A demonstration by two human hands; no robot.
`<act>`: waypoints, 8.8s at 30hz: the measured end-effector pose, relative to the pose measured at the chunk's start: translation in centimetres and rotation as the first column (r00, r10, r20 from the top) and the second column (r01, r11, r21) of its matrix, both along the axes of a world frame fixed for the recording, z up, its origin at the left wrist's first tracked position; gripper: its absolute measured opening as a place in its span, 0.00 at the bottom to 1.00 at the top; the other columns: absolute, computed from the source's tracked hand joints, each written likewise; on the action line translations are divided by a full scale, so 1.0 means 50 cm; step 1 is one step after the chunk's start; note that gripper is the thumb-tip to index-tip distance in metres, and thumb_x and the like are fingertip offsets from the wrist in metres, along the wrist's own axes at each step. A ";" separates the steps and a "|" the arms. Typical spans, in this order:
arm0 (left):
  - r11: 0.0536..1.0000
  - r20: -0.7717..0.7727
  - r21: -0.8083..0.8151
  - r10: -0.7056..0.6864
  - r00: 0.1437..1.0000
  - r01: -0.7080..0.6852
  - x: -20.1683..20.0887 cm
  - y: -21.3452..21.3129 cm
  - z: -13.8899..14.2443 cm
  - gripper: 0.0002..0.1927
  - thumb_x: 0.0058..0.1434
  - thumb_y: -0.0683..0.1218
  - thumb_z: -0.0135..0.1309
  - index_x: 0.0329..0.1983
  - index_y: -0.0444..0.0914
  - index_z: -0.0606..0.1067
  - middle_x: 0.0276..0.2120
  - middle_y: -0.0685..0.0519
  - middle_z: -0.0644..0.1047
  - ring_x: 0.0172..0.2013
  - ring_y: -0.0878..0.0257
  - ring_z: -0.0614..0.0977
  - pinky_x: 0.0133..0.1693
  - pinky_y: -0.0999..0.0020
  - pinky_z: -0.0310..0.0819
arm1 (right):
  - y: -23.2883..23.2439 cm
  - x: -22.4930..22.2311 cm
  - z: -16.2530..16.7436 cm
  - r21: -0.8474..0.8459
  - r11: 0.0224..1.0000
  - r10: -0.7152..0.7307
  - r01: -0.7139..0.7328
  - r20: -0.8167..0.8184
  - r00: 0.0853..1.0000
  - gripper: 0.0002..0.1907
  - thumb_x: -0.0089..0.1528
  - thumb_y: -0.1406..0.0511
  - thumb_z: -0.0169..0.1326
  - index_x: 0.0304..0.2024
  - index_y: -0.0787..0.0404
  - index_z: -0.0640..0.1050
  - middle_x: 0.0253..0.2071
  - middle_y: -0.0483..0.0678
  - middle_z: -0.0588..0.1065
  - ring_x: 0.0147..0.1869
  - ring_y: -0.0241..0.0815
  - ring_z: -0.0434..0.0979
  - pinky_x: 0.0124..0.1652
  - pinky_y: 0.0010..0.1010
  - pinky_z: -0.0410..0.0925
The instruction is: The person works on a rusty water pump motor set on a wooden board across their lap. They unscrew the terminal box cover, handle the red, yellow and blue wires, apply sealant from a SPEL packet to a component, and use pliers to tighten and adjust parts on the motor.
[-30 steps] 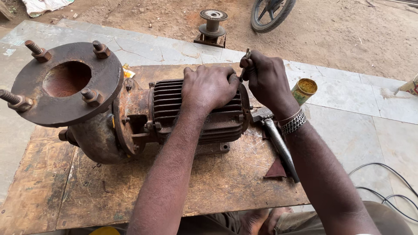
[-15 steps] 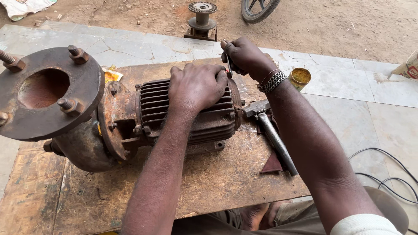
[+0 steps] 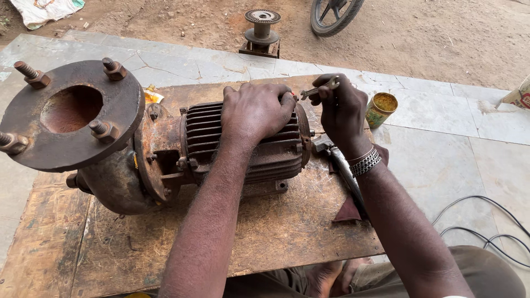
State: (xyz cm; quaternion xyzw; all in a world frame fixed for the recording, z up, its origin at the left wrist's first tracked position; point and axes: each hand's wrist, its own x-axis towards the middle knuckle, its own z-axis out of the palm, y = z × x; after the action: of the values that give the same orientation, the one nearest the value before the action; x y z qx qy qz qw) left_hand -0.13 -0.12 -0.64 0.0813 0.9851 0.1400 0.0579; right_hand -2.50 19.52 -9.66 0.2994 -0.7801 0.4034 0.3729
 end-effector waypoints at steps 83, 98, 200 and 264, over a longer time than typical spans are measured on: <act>1.000 0.147 -0.016 -0.006 0.989 0.008 -0.070 0.007 -0.012 0.21 0.66 0.60 0.40 0.56 0.58 0.79 0.56 0.54 0.79 0.60 0.57 0.76 0.67 0.42 0.59 | -0.047 -0.094 0.103 0.132 0.987 -0.012 -0.087 0.611 0.792 0.19 0.73 0.55 0.49 0.35 0.63 0.77 0.21 0.43 0.74 0.22 0.31 0.76 0.22 0.25 0.70; 0.996 0.118 0.091 -0.024 0.993 0.013 -0.075 0.007 -0.032 0.16 0.64 0.57 0.47 0.52 0.63 0.80 0.53 0.61 0.81 0.55 0.63 0.80 0.63 0.50 0.67 | 0.103 0.092 -0.057 0.068 0.993 0.090 -0.097 0.090 0.992 0.09 0.74 0.61 0.51 0.43 0.61 0.74 0.37 0.48 0.78 0.40 0.41 0.80 0.40 0.34 0.74; 0.602 -0.416 0.497 -0.467 0.780 0.625 0.104 0.067 -0.042 0.10 0.71 0.51 0.56 0.40 0.41 0.80 0.33 0.57 0.82 0.33 0.71 0.86 0.37 0.72 0.86 | 0.201 0.202 -0.067 0.355 0.919 0.056 -0.171 0.311 0.949 0.17 0.67 0.55 0.48 0.31 0.61 0.71 0.26 0.49 0.68 0.28 0.49 0.71 0.33 0.42 0.65; 0.997 -0.920 0.031 0.053 0.388 -0.064 0.008 -0.497 0.003 0.05 0.61 0.44 0.55 0.31 0.45 0.79 0.28 0.61 0.78 0.32 0.64 0.77 0.55 0.55 0.56 | -0.130 0.362 -0.143 -0.187 0.981 0.185 -0.048 0.840 0.510 0.16 0.68 0.58 0.53 0.36 0.64 0.81 0.24 0.47 0.79 0.29 0.34 0.76 0.32 0.32 0.70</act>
State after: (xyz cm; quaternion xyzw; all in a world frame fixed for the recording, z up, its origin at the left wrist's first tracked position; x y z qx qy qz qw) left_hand 0.28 -24.99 -0.47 0.1101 0.8562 0.0690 -0.5000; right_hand 15.59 13.03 -16.82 0.0879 -0.8101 0.5760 -0.0657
